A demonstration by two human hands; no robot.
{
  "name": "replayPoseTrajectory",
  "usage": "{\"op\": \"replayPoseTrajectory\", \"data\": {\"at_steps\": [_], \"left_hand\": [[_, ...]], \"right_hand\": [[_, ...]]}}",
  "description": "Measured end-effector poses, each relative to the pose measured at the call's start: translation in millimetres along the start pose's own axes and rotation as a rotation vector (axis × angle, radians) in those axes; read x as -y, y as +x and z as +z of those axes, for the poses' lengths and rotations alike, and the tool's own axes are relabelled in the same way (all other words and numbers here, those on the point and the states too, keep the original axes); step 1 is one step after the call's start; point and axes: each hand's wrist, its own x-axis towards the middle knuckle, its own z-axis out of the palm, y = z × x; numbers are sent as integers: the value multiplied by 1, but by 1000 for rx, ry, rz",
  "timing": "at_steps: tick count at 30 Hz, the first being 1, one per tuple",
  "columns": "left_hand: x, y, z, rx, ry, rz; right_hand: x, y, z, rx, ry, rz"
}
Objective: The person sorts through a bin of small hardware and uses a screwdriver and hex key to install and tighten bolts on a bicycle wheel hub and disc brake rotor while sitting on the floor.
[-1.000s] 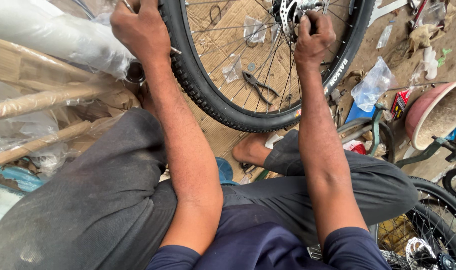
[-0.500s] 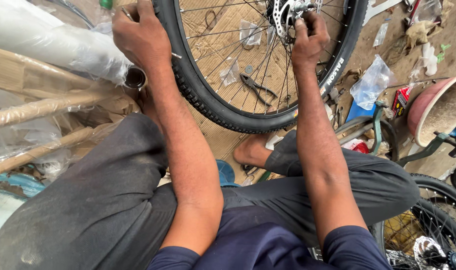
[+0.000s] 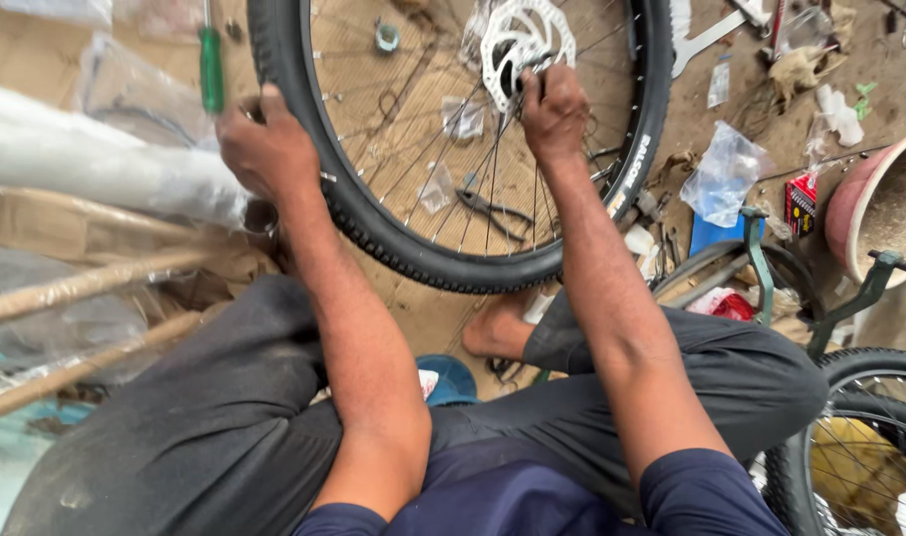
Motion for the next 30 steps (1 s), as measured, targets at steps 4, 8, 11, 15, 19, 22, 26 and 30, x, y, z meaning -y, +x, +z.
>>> {"op": "replayPoseTrajectory", "data": {"at_steps": [4,8,11,15,19,22,26,30], "left_hand": [[-11,-7,-7,-74,7,91],[-40,-14,4,125,-379,-10],[-63,-61,43,315,-654,50],[-111,-187,117,746,-612,32],[-98,-302,117,983,-771,268],[-76,-317,133,694,-485,756],[-70,-221,151,613,-5,579],[-84,-141,144,386,92,826]], "right_hand": [[-3,4,-13,175,137,371],[-7,9,-53,253,228,216],[1,11,-107,477,176,125],[10,1,-167,863,734,792],[-21,-46,-199,915,1115,1004],[-57,-72,-197,1019,849,834],[-98,-82,-209,1167,178,665],[-166,-36,-214,1343,186,589]]}}
